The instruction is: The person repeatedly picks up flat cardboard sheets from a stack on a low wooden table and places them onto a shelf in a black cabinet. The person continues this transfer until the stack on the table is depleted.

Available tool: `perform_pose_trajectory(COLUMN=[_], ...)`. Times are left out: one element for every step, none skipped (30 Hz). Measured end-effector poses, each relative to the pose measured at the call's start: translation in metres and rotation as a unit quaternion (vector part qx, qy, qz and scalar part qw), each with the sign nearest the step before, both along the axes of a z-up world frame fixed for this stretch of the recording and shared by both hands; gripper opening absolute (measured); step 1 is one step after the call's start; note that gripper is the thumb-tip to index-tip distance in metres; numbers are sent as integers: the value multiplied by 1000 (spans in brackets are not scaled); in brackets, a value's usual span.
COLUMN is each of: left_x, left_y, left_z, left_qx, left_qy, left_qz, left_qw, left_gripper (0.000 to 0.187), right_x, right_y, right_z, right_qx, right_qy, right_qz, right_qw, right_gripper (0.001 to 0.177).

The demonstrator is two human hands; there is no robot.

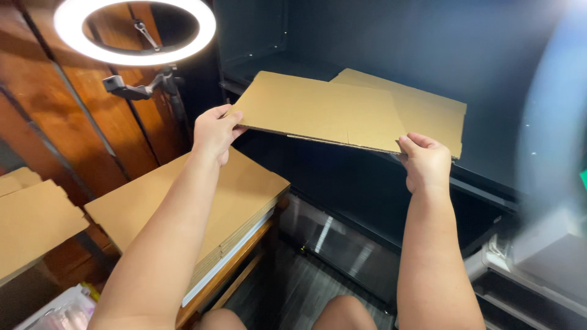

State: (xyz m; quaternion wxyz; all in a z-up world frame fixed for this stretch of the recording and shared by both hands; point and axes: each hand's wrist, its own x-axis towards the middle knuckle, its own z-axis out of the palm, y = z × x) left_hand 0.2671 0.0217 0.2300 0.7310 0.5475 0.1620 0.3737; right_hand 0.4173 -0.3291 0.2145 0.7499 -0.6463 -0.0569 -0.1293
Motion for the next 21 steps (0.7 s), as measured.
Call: perform_pose_trajectory(left_x=[-9, -19, -29, -42, -55, -67, -77, -87, -97, -108, -120, -131, -140, -149, -157, -167, -176, -185, -193, -201, -208], left_y=[3, 5, 8, 6, 4, 1, 2, 3, 4, 3, 1, -1, 0, 1, 1, -2, -5, -8, -9, -10, -11], left_z=[-2, -3, -6, -5, -5, -4, -7, -10, -13, -15, -17, -19, -23, -27, -32, -33, -33, -34, -37, -41, -44], left_qx=[0, 3, 5, 3, 6, 10, 9, 13, 16, 15, 14, 13, 12, 12, 12, 12, 17, 23, 23, 33, 42], left_qy=[1, -10, -19, -17, -28, -40, -37, -42, -47, -44, -46, -49, -46, -41, -35, -33, -26, -19, -17, -3, 11], left_qz=[6, 18, 31, 38, 50, 61, 68, 78, 87, 93, 101, 109, 115, 122, 129, 135, 146, 157, 161, 172, 183], left_qw=[1000, 1000, 999, 999, 998, 997, 997, 996, 995, 995, 994, 993, 992, 992, 991, 990, 989, 987, 987, 984, 982], left_gripper=[59, 59, 58, 58, 60, 62, 62, 59, 56, 56, 55, 54, 54, 52, 51, 51, 49, 47, 47, 43, 39], right_x=[-2, -4, -6, -6, -6, -6, -5, -4, -3, -3, -2, -2, -2, -2, -3, -3, -4, -5, -5, -6, -7], right_y=[3, 7, 10, 15, 20, 24, 30, 35, 40, 47, 53, 60, 64, 69, 73, 78, 83, 88, 91, 95, 98], right_z=[-1, -3, -5, -5, -6, -7, -7, -8, -8, -11, -13, -15, -18, -20, -23, -25, -28, -30, -31, -32, -33], right_qx=[0, -1, -4, -6, -2, 1, 0, 30, 60, 58, 77, 95, 94, 93, 92, 91, 88, 85, 84, 76, 68], right_qy=[1, 2, 5, 6, 4, 1, 4, 3, 3, 7, 8, 10, 13, 14, 15, 17, 21, 25, 27, 27, 28], right_qz=[6, 15, 24, 31, 41, 50, 57, 78, 98, 104, 119, 134, 139, 154, 168, 174, 183, 193, 197, 204, 210], right_qw=[1000, 1000, 1000, 999, 999, 999, 998, 996, 993, 993, 990, 986, 986, 984, 981, 980, 979, 977, 976, 976, 975], right_gripper=[48, 45, 43, 43, 43, 42, 42, 44, 45, 45, 43, 42, 42, 41, 40, 40, 38, 37, 37, 34, 32])
